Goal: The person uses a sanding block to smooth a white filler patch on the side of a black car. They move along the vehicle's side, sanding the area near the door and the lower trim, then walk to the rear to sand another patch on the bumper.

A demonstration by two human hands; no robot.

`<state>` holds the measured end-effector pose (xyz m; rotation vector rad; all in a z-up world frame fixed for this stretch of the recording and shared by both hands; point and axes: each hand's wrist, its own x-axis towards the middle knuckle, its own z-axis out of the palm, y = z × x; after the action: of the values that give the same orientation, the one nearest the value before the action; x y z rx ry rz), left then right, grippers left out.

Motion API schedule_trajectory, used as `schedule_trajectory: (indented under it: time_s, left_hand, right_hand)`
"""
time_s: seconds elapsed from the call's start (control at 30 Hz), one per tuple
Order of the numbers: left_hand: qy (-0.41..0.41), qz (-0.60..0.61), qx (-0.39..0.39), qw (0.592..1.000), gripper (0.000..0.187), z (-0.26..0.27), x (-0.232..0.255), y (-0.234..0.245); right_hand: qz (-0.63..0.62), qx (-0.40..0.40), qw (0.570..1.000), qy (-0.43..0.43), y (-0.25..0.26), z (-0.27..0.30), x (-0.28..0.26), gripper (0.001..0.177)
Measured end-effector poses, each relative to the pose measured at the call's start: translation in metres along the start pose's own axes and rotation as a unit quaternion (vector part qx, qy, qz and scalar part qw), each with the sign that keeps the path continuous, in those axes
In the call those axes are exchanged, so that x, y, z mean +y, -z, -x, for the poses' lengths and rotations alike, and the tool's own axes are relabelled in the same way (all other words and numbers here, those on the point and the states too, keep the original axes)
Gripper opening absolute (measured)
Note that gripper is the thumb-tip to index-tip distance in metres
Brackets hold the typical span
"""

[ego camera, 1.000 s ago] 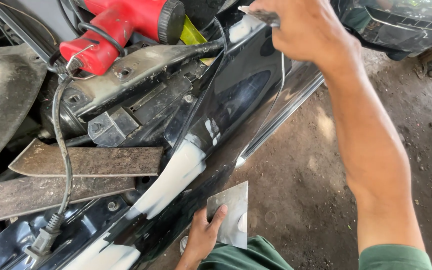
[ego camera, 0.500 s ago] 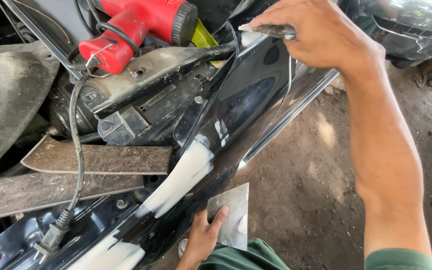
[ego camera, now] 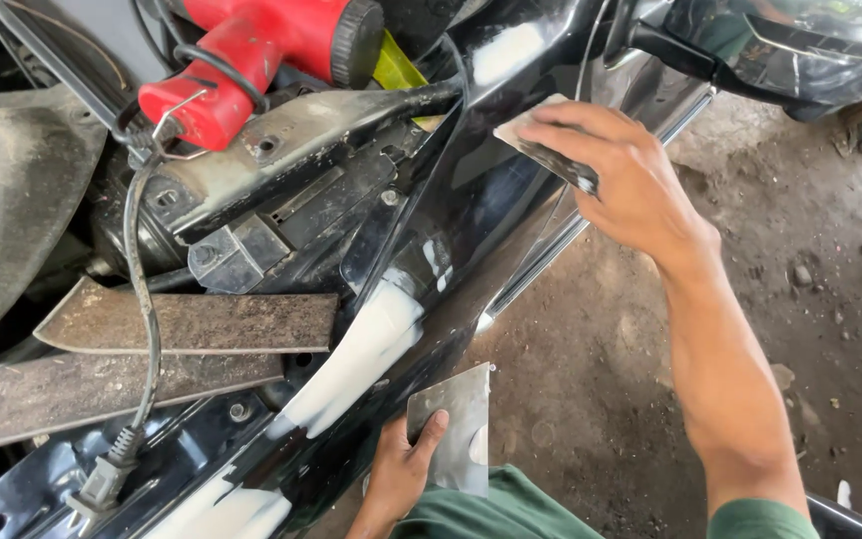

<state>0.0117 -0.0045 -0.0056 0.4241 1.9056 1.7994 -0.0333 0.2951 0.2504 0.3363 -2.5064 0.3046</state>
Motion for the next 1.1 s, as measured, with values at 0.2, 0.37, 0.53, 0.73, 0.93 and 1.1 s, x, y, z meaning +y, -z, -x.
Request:
schedule_trajectory:
  time_s: [0.2, 0.37, 0.53, 0.73, 0.93, 1.1]
  left_hand:
    - [-0.053, 0.076, 0.046, 0.995, 0.039, -0.015, 0.005, -0.034]
    - [0.042, 0.316, 0.072, 0.945, 0.03, -0.026, 0.04, -0.068]
    - [0.101, 0.451, 0.036, 0.886, 0.028, -0.015, 0.07, -0.07]
    - [0.056, 0.425, 0.054, 0.902, 0.026, -0.015, 0.042, -0.061]
    - [-0.213, -0.109, 0.05, 0.97, 0.029, -0.002, 0.065, -0.066]
    - [-0.138, -0.227, 0.044, 0.963, 0.026, 0.0, 0.033, -0.074]
  right_hand:
    - [-0.062, -0.043, 0.996, -0.038, 0.0, 0.116, -0.027, 0.063]
    - [-0.219, -0.141, 0.965, 0.006, -0.038, 0.204, -0.063, 0.08]
    - [-0.214, -0.076, 0.974, 0.008, -0.045, 0.226, -0.07, 0.079]
    - [-0.146, -0.087, 0.985, -0.027, -0.037, 0.235, -0.045, 0.084]
    - [-0.007, -0.067, 0.992, -0.106, -0.039, 0.229, -0.077, 0.084]
    - [-0.184, -0.083, 0.975, -0.096, -0.094, 0.26, -0.095, 0.073]
